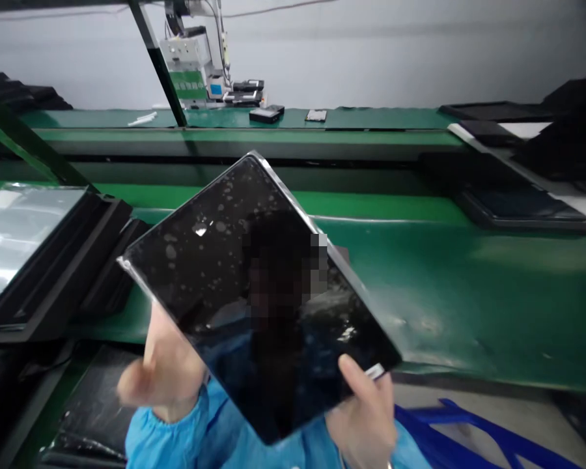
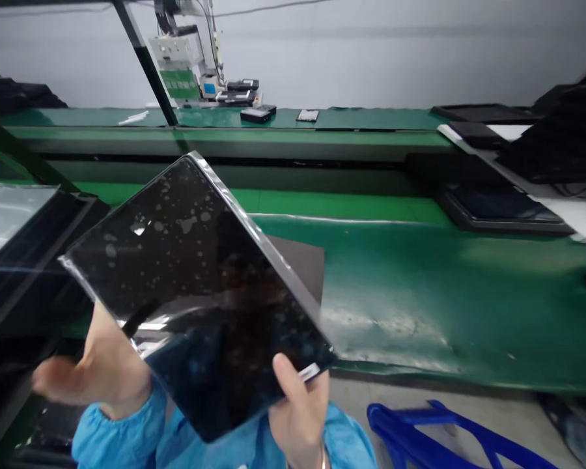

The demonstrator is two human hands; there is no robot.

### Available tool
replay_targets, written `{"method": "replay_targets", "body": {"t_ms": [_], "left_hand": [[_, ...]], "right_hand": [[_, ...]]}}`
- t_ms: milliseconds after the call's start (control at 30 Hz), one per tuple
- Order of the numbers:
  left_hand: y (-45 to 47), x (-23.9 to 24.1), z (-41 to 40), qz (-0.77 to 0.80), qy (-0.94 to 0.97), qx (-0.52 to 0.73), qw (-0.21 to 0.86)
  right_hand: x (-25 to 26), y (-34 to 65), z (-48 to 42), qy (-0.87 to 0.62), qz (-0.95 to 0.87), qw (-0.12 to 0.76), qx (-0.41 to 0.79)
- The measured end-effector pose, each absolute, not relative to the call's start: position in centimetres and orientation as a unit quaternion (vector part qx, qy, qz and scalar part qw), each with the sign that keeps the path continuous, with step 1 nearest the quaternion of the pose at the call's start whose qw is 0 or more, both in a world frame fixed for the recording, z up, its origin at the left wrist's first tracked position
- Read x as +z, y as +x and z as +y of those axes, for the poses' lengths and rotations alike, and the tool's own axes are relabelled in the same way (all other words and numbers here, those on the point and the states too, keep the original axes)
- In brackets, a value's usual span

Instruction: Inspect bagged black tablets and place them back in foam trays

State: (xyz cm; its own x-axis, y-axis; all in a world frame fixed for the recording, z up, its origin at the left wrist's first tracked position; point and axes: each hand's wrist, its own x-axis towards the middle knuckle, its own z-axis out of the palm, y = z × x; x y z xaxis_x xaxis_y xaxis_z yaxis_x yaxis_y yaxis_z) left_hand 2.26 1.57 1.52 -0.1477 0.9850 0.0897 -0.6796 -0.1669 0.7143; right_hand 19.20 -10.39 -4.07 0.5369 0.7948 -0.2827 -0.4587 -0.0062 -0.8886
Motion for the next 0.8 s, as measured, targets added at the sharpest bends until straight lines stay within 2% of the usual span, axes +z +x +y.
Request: {"method": "replay_targets", "body": {"t_ms": [100,200,300,533,800], "left_hand": [[1.8,2.4,1.4,0.346,0.239,0.705,0.571],[0.9,3.3,1.4,0.414,0.212,0.647,0.603],[0.4,3.5,1.5,0.439,0.202,0.602,0.636],[-0.2,3.3,1.4,0.478,0.221,0.518,0.674],[1.0,4.2,1.3,0.542,0.217,0.527,0.618]], "right_hand": [[-4.1,19.7,-12.3,-0.496,-0.213,0.642,0.544],[-2.9,21.9,-12.1,-0.357,-0.334,0.582,0.651],[-2.4,23.3,-11.2,-0.302,-0.348,0.541,0.703],[-3.2,23.2,-11.3,-0.346,-0.391,0.513,0.682],[-4.1,23.8,-11.2,-0.34,-0.427,0.495,0.676]]}}
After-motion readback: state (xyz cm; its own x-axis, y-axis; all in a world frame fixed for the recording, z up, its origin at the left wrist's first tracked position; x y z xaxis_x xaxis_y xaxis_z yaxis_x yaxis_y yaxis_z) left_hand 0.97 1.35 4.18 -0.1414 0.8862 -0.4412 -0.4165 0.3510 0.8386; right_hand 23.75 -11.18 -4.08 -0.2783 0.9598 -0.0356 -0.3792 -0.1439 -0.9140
